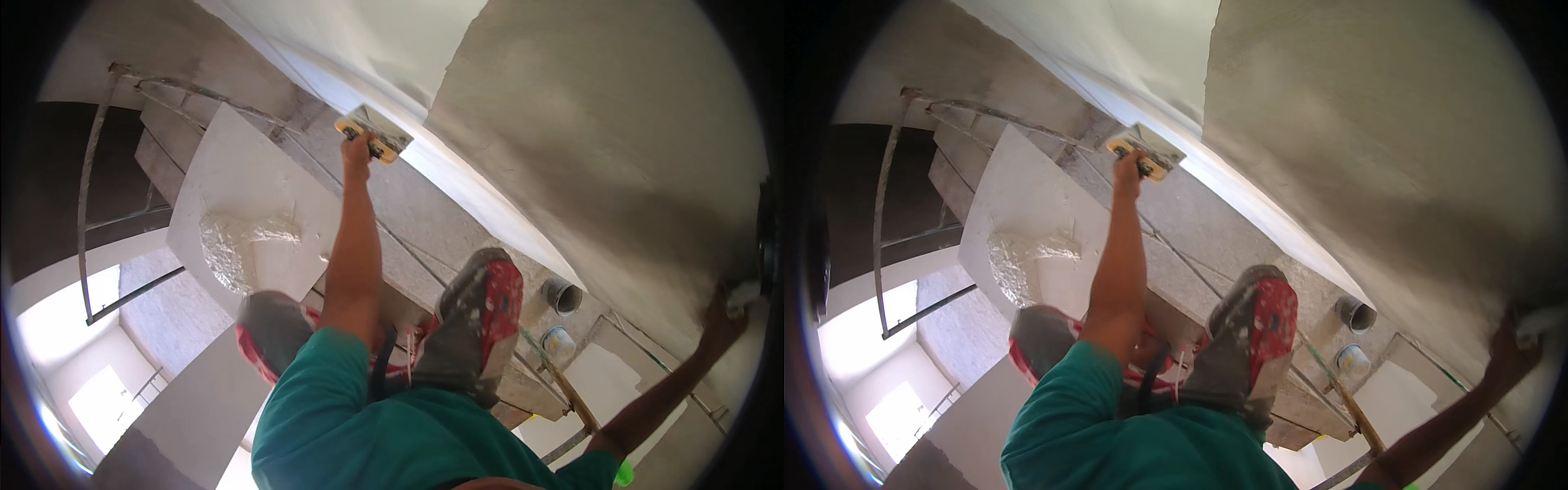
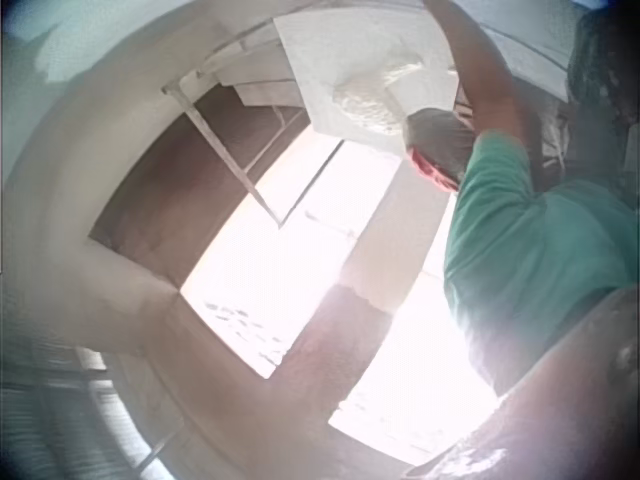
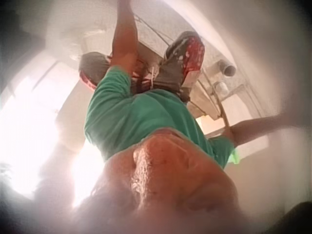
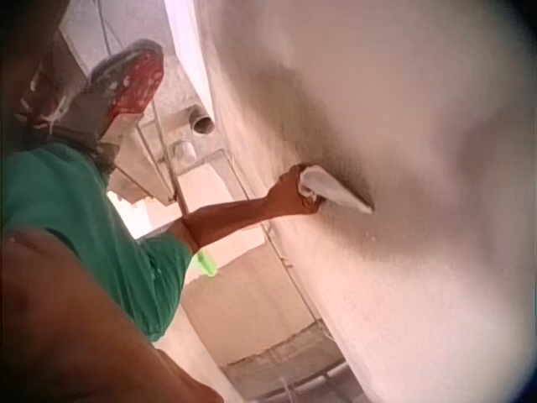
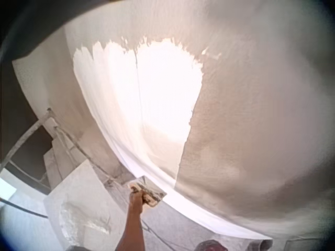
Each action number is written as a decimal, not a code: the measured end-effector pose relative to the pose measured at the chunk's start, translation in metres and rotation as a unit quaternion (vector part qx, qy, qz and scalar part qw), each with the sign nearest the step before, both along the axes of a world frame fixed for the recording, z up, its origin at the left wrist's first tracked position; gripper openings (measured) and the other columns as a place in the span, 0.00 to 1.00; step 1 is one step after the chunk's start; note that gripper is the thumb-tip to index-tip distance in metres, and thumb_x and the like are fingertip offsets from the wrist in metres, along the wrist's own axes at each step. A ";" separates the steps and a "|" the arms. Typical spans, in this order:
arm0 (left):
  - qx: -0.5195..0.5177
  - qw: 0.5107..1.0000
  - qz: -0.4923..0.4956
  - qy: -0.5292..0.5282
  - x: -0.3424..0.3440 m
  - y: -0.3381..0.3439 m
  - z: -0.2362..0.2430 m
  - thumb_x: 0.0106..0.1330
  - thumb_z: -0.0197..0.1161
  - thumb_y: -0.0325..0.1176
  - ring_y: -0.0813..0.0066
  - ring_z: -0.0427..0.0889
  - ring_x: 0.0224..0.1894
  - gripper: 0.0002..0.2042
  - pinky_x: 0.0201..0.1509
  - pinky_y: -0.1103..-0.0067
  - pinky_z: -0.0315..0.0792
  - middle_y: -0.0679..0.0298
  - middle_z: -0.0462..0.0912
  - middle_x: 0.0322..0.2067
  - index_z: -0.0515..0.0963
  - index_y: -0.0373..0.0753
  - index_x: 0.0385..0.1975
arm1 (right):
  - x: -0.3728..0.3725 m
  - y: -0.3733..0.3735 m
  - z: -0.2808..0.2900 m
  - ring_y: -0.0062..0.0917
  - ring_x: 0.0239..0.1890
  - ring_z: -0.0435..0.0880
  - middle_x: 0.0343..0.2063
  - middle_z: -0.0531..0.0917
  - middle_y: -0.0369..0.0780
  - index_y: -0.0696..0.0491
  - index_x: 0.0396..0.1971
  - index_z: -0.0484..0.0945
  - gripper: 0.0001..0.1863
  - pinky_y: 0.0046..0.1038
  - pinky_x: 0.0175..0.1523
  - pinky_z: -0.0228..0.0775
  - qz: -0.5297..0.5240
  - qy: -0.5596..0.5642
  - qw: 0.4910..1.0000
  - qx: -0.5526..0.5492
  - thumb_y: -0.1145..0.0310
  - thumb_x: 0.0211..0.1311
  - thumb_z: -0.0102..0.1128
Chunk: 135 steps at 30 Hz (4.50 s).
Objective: The person applies plaster to a ceiling using a trowel and a hawk. They repeatedly scoop plaster from the hawk and spread it across the ceiling surface in smooth strokes.
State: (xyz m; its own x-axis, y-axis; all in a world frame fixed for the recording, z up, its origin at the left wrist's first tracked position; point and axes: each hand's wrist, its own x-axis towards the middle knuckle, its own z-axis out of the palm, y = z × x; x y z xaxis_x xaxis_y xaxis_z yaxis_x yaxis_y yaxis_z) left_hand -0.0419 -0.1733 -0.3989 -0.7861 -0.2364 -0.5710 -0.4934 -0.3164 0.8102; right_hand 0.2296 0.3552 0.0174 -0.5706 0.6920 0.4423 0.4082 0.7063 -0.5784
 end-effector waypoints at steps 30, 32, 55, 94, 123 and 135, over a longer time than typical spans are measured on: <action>-0.014 0.989 -0.031 0.143 -0.072 0.088 0.254 0.49 0.62 0.32 0.76 0.67 0.12 0.10 0.11 0.82 0.58 0.61 0.71 0.16 0.73 0.31 0.21 | -0.021 -0.029 0.019 0.12 0.15 0.65 0.18 0.73 0.32 0.57 0.42 0.71 0.22 0.18 0.18 0.55 0.050 -0.061 0.994 -0.078 0.71 0.44 0.65; -0.031 0.982 -0.035 0.184 -0.073 0.096 0.324 0.50 0.61 0.33 0.74 0.69 0.13 0.11 0.10 0.81 0.58 0.60 0.72 0.17 0.73 0.30 0.22 | -0.028 -0.028 0.031 0.14 0.17 0.68 0.20 0.75 0.34 0.59 0.39 0.73 0.20 0.21 0.22 0.60 0.097 -0.111 0.988 -0.050 0.69 0.44 0.65; 0.037 0.999 0.005 0.029 -0.008 -0.012 -0.042 0.47 0.62 0.29 0.76 0.76 0.20 0.09 0.20 0.83 0.69 0.66 0.76 0.22 0.75 0.36 0.29 | 0.004 -0.002 0.010 0.14 0.22 0.72 0.28 0.78 0.35 0.57 0.41 0.76 0.17 0.16 0.22 0.61 -0.009 -0.050 0.998 0.039 0.73 0.49 0.66; -0.157 0.942 -0.072 0.288 -0.088 0.050 0.558 0.59 0.52 0.38 0.73 0.73 0.12 0.12 0.10 0.79 0.56 0.65 0.69 0.11 0.70 0.40 0.16 | -0.039 -0.067 0.050 0.23 0.29 0.75 0.26 0.80 0.40 0.62 0.31 0.75 0.14 0.28 0.39 0.66 0.179 -0.125 0.975 0.042 0.71 0.43 0.61; 0.074 0.996 0.009 -0.056 -0.059 0.048 -0.152 0.49 0.60 0.32 0.76 0.72 0.18 0.10 0.18 0.80 0.63 0.63 0.75 0.21 0.72 0.34 0.28 | 0.048 0.014 0.009 0.11 0.12 0.62 0.19 0.75 0.34 0.57 0.40 0.75 0.14 0.16 0.15 0.48 0.033 -0.033 0.998 0.053 0.76 0.51 0.61; 0.049 0.992 -0.053 0.104 -0.074 0.068 0.127 0.49 0.59 0.31 0.79 0.66 0.13 0.08 0.13 0.83 0.57 0.64 0.71 0.15 0.73 0.31 0.20 | -0.003 -0.024 0.004 0.16 0.19 0.68 0.27 0.74 0.37 0.59 0.50 0.65 0.33 0.20 0.21 0.60 0.003 -0.083 0.994 0.075 0.69 0.42 0.68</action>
